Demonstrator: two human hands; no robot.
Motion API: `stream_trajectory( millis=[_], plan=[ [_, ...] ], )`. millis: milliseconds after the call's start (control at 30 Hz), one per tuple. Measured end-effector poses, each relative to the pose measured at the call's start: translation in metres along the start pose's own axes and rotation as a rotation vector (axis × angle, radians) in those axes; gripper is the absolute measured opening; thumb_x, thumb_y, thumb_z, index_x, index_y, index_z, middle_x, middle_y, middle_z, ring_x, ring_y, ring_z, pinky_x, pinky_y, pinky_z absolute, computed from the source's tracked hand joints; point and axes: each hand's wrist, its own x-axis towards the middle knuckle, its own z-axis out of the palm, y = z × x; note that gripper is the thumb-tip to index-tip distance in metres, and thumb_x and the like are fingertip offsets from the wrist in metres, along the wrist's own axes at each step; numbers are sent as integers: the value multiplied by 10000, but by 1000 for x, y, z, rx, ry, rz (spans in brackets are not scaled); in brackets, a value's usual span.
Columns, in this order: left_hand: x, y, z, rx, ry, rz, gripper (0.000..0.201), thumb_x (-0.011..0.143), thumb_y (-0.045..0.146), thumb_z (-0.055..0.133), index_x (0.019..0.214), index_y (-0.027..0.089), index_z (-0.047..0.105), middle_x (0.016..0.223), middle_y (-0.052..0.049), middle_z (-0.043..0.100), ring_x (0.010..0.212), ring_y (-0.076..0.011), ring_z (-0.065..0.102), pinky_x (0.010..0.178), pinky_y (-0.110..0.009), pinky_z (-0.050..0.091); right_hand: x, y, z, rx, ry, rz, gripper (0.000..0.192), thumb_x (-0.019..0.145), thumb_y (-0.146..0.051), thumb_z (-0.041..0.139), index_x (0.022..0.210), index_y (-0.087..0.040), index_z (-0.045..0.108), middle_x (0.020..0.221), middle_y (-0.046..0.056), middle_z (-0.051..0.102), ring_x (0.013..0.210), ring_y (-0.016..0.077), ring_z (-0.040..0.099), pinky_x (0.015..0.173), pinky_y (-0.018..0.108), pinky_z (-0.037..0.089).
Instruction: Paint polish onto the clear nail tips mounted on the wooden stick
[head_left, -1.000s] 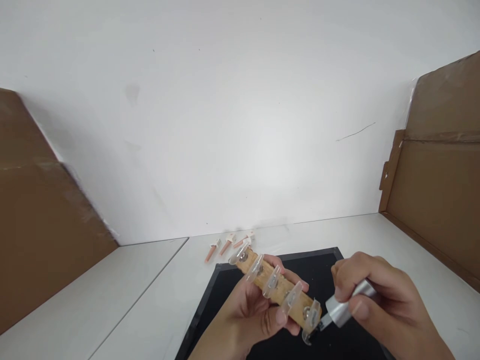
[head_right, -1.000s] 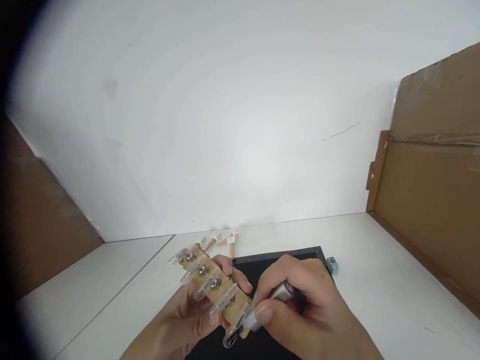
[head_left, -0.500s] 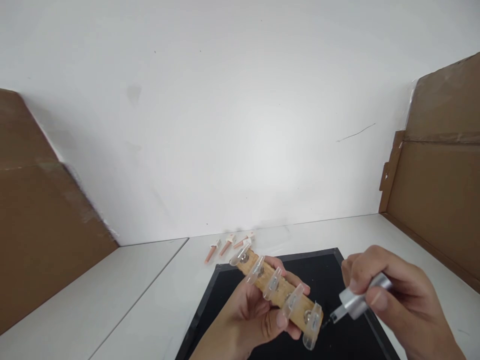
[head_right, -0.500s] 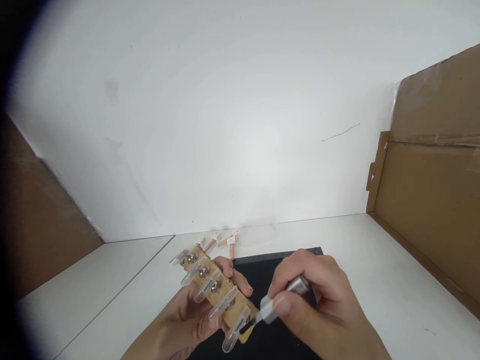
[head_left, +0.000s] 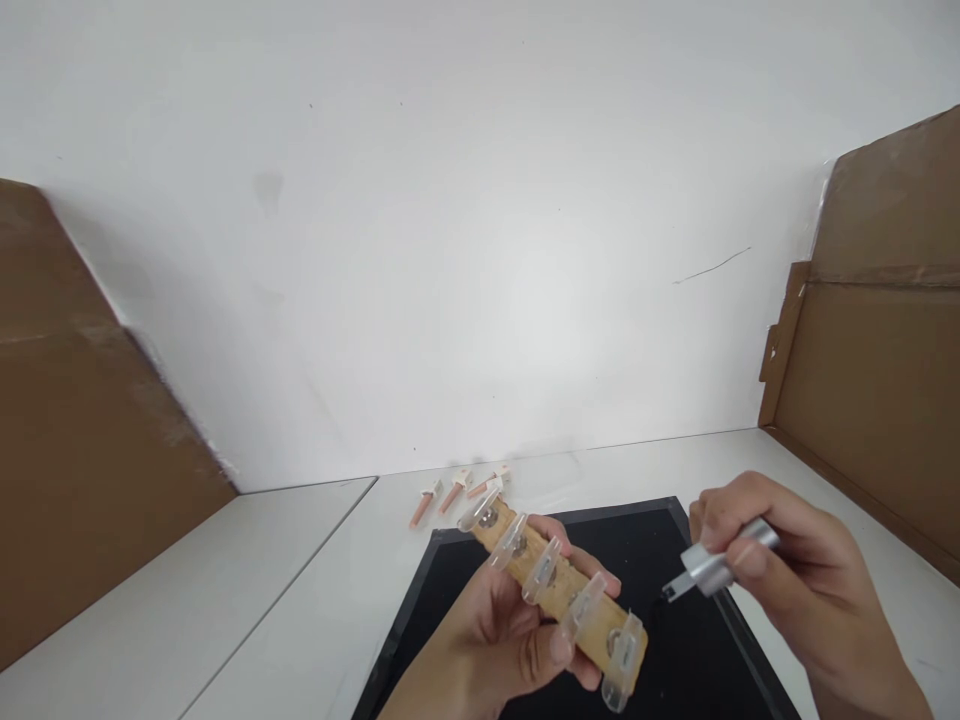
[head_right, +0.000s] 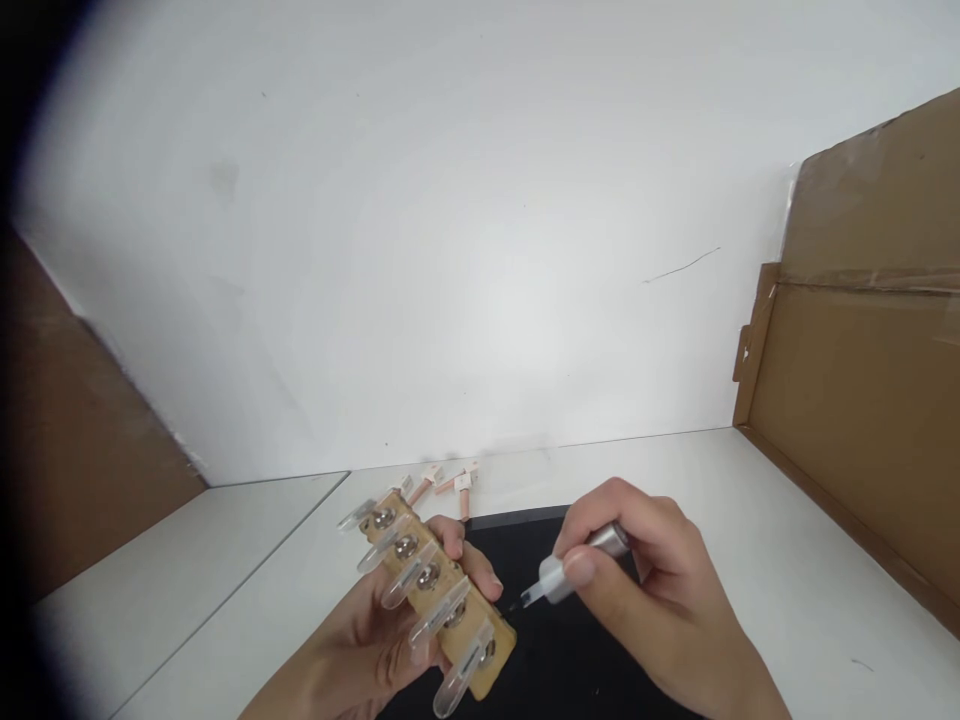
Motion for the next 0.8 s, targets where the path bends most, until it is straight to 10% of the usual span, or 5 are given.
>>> stream_trajectory(
  millis=[800],
  plan=[
    [-3,-2,3,-74,-40,53,300,676,166,800,878,229,587,865,6,745,674,-104,672,580,-195,520,-1,6,1,41,76,64,232,914,-447,544,780,-268,607,594,-37,536,503,112,426,442,200,336]
  ],
)
